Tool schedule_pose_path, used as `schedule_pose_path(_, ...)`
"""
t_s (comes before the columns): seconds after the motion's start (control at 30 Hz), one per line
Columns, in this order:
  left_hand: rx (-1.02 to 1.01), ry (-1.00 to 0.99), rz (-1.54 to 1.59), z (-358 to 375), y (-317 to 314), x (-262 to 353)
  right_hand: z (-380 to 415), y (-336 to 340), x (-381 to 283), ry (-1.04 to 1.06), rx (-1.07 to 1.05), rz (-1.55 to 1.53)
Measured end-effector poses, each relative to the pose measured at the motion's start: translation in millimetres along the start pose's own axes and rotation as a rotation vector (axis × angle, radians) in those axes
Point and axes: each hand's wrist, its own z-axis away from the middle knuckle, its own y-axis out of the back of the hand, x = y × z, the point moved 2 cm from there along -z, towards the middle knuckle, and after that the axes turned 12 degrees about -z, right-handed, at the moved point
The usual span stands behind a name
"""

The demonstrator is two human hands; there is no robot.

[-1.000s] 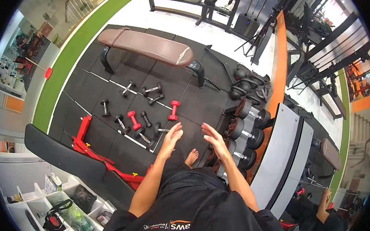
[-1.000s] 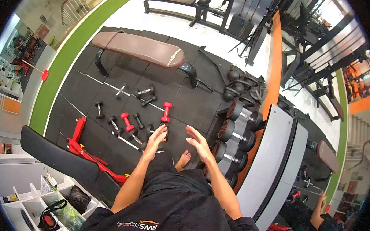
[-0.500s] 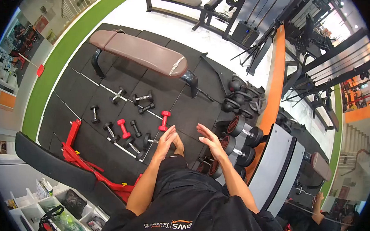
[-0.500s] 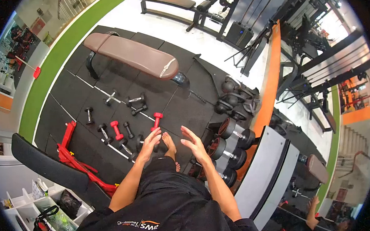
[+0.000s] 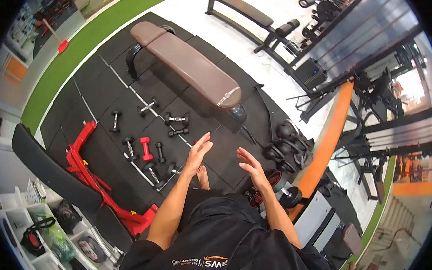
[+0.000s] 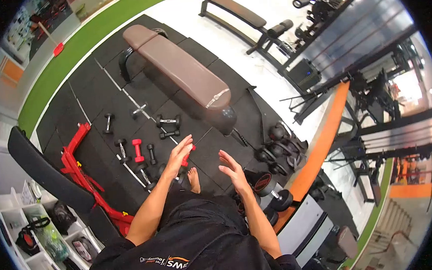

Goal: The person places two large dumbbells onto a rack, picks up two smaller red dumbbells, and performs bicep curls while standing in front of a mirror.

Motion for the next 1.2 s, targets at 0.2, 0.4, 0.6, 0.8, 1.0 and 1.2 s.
schedule_pose_path(0.2, 0.107, 0.011, 0.09, -0.4, 26.1, -13.1, -40.8, -14.9, -10.7, -0.063, -0.087, -0.005)
schedule_pose_path(0.4, 0.216, 0.052, 0.196, 9.0, 27.6, -14.6, -75.4, -26.8, -7.8, -0.118, -0.24, 0.051)
schedule_pose_path(0.6, 0.336, 0.042, 0.23, 0.0, 26.3, -6.6, -113.0, -24.4, -13.5, -0.161, -0.357, 0.081)
schedule_pose_path(0.8, 0.488, 0.074, 0.229, -28.3, -0.2, 3.9, -157.5, 8.2, -34.5, -0.151, -0.484, 0.268)
schedule_pose_path(1.0, 0.6, 0.083, 0.275, -65.2, -37.0, 6.5, -202.4, 41.7, -75.5, -0.051, -0.622, 0.45)
schedule_pose_path(1.2, 0.753, 0.105, 0.234, -72.8, -59.9, -5.6, -236.8, 55.0, -98.2, -0.055, -0.74, 0.524)
